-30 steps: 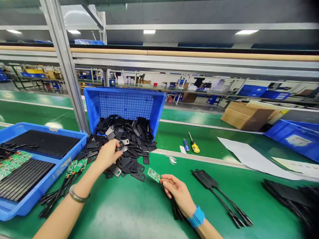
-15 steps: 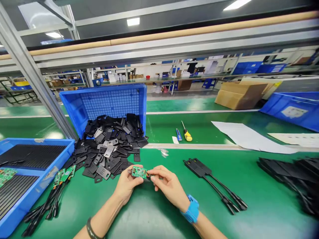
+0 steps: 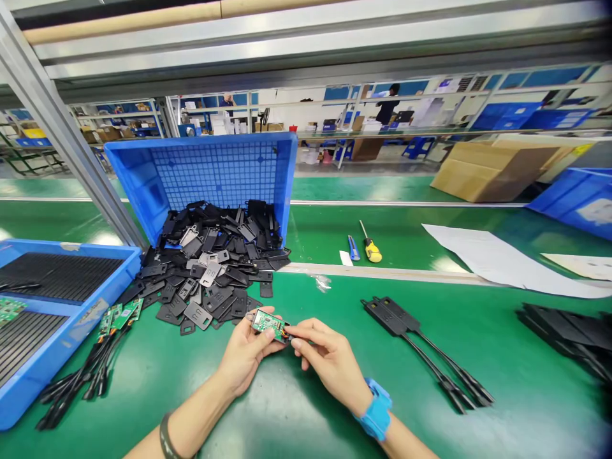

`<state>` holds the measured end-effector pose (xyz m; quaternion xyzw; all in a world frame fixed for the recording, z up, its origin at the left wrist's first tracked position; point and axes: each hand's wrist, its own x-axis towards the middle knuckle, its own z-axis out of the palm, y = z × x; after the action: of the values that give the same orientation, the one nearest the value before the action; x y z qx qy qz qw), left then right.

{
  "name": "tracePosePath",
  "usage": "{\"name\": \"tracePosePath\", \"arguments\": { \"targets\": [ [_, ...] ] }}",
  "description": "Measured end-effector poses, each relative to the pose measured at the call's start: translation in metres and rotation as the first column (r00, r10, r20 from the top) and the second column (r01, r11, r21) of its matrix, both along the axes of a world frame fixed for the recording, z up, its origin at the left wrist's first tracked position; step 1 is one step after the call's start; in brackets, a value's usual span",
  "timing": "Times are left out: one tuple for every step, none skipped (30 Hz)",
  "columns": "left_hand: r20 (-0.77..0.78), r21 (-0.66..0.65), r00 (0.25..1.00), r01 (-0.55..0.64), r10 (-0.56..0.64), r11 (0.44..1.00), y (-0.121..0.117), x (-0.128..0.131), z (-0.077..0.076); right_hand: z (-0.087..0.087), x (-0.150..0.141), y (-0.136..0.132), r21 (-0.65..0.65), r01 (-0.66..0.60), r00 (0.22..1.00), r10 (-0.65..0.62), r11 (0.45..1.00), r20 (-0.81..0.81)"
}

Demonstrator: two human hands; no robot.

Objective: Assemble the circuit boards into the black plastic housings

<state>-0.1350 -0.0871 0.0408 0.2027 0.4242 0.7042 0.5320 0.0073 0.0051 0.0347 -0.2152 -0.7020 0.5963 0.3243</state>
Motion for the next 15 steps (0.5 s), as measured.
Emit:
{"name": "tracePosePath", "arguments": {
  "targets": [
    [-0.002, -0.005, 1.0, -0.002, 0.002, 1.0, 0.0001, 0.0005, -0.0008, -0.0004, 0.0008, -0.0005, 0.023, 0.008, 1.0, -0.008, 1.0, 0.003],
    [-0.004, -0.012, 1.0, -0.006, 0.006, 1.0, 0.0002, 0.0008, -0.0014, -0.0007, 0.0015, -0.001, 0.049, 0.016, 1.0, -0.017, 0.999, 0.004],
    [-0.008, -0.02, 1.0, -0.011, 0.011, 1.0, 0.0003, 0.0009, -0.0019, -0.0009, 0.0021, -0.0015, 0.07, 0.024, 1.0, -0.025, 0.997, 0.002],
    [-0.011, -0.025, 1.0, -0.014, 0.014, 1.0, 0.0004, 0.0007, -0.0021, -0.0011, 0.0024, -0.0017, 0.08, 0.027, 1.0, -0.028, 0.996, 0.001],
    [-0.013, -0.026, 1.0, -0.013, 0.012, 1.0, 0.0004, 0.0003, -0.002, -0.0013, 0.0026, -0.0018, 0.076, 0.025, 1.0, -0.025, 0.997, 0.002],
    [-0.014, -0.024, 1.0, -0.007, 0.007, 1.0, 0.0004, -0.0001, -0.0017, -0.0016, 0.0026, -0.0018, 0.061, 0.018, 1.0, -0.018, 0.998, 0.005],
    [-0.017, -0.02, 1.0, 0.001, -0.001, 1.0, 0.0003, -0.0005, -0.0013, -0.0019, 0.0025, -0.0017, 0.039, 0.008, 1.0, -0.008, 0.999, 0.013],
    [-0.021, -0.013, 1.0, 0.008, -0.008, 1.0, 0.0003, -0.0008, -0.001, -0.0024, 0.0023, -0.0015, 0.015, -0.002, 1.0, 0.001, 1.0, 0.022],
    [-0.026, -0.005, 1.0, 0.011, -0.011, 1.0, 0.0002, -0.0009, -0.0008, -0.003, 0.002, -0.0015, -0.001, -0.007, 0.999, 0.007, 1.0, 0.032],
    [-0.029, 0.003, 1.0, 0.011, -0.011, 1.0, 0.0002, -0.0007, -0.0008, -0.0037, 0.0017, -0.0017, -0.006, -0.01, 0.999, 0.01, 1.0, 0.045],
    [-0.029, 0.012, 1.0, 0.008, -0.007, 1.0, 0.0003, -0.0002, -0.0012, -0.0043, 0.0014, -0.0021, -0.001, -0.008, 0.998, 0.008, 1.0, 0.058],
    [-0.028, 0.019, 1.0, 0.0, 0.001, 1.0, 0.0006, 0.0005, -0.0019, -0.0049, 0.001, -0.0028, 0.014, -0.003, 0.997, 0.002, 1.0, 0.073],
    [-0.03, 0.024, 0.999, -0.012, 0.013, 1.0, 0.0009, 0.0014, -0.0028, -0.0054, 0.0006, -0.0039, 0.036, 0.003, 0.996, -0.006, 0.999, 0.085],
    [-0.036, 0.027, 0.999, -0.029, 0.03, 0.999, 0.0014, 0.0025, -0.0039, -0.0058, 0.0, -0.0052, 0.059, 0.012, 0.995, -0.017, 0.998, 0.096],
    [-0.049, 0.027, 0.998, -0.047, 0.049, 0.999, 0.0019, 0.0036, -0.005, -0.0062, -0.0007, -0.0066, 0.073, 0.021, 0.994, -0.029, 0.997, 0.104]
  ]
}}
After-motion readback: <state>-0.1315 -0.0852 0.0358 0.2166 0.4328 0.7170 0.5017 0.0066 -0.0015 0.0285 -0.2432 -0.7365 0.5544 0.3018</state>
